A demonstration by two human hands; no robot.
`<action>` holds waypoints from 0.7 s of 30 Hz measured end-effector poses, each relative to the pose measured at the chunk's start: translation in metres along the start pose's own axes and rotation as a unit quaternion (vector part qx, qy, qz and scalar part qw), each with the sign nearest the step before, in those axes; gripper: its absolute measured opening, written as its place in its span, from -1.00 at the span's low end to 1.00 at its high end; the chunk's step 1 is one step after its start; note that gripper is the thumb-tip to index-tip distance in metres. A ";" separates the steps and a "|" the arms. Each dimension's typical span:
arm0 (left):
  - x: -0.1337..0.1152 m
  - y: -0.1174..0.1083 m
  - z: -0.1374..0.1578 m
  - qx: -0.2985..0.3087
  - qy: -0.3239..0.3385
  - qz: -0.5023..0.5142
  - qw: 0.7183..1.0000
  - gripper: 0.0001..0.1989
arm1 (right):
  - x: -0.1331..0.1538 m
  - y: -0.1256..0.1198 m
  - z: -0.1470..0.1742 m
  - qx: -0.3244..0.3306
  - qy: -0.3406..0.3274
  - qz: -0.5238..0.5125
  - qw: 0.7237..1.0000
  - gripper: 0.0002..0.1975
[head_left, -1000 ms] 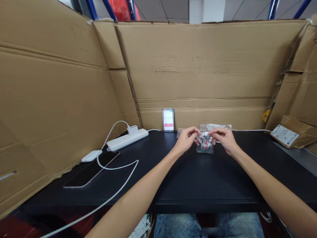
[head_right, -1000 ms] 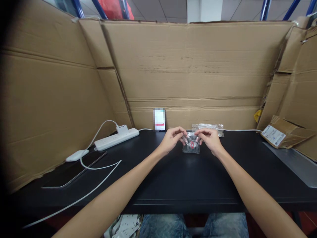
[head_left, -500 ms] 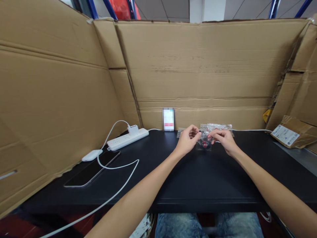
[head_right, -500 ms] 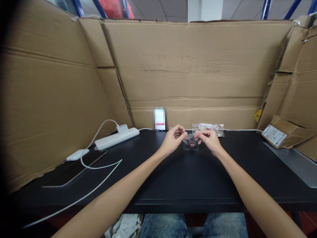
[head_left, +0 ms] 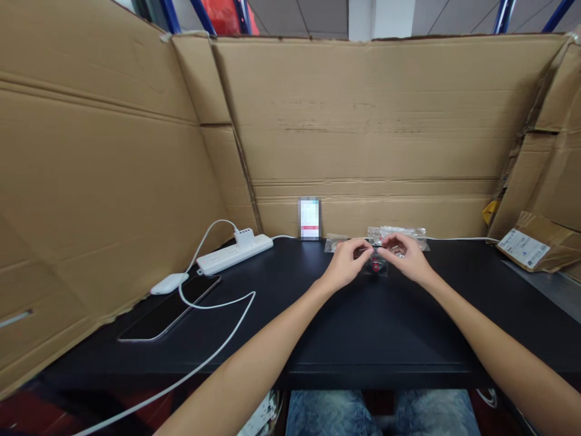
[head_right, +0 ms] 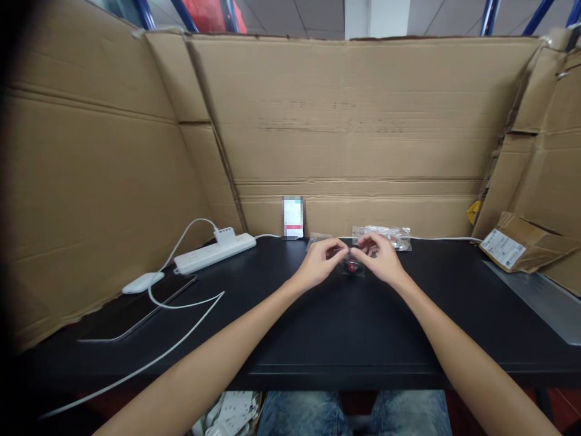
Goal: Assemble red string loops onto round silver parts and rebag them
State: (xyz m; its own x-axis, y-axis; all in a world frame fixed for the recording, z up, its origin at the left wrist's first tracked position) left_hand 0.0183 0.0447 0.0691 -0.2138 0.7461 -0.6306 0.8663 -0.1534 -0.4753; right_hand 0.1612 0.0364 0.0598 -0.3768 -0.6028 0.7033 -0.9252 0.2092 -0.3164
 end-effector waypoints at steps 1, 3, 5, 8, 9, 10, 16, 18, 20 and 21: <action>0.000 0.001 0.000 0.006 0.001 0.006 1.000 -0.77 | 0.001 0.006 0.001 0.025 -0.011 0.021 0.999 -0.76; 0.000 0.002 0.000 0.018 0.003 0.014 1.000 -0.77 | 0.002 0.015 0.003 0.066 -0.025 0.058 0.996 -0.77; 0.000 0.002 0.000 0.035 0.008 -0.001 0.999 -0.77 | 0.000 0.018 0.004 0.082 -0.027 0.071 0.994 -0.76; -0.002 0.000 0.000 0.060 0.025 -0.061 0.996 -0.77 | -0.004 0.017 0.003 0.078 -0.022 0.061 0.995 -0.77; -0.003 -0.001 0.000 0.068 0.029 -0.075 0.994 -0.77 | -0.005 0.016 0.002 0.078 -0.019 0.057 0.995 -0.77; -0.002 -0.001 -0.001 0.076 0.030 -0.081 0.993 -0.77 | -0.005 0.015 0.002 0.079 -0.016 0.054 0.995 -0.77; 0.011 -0.001 -0.004 0.107 -0.025 -0.005 0.994 -0.77 | -0.007 0.010 -0.003 0.075 0.007 0.041 0.996 -0.78; 0.013 -0.003 -0.005 0.106 -0.027 -0.005 0.994 -0.77 | -0.009 0.010 -0.004 0.075 0.016 0.020 0.997 -0.77; 0.015 -0.006 -0.006 0.102 -0.024 -0.015 0.994 -0.77 | -0.012 0.009 -0.005 0.075 0.024 -0.005 0.997 -0.77; 0.016 -0.007 -0.006 0.103 -0.023 -0.019 0.994 -0.77 | -0.014 0.008 -0.005 0.076 0.029 -0.014 0.997 -0.76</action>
State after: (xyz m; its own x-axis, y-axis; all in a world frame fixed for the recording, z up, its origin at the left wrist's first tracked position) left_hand 0.0111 0.0620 0.0662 -0.2700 0.7237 -0.6351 0.7477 -0.2579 -0.6119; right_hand 0.1584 0.0507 0.0507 -0.3572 -0.5597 0.7477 -0.9199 0.0721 -0.3855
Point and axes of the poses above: each hand's wrist, its own z-axis away from the middle knuckle, its own y-axis out of the palm, x = y × z, the point moved 9 cm from there along -z, towards the middle knuckle
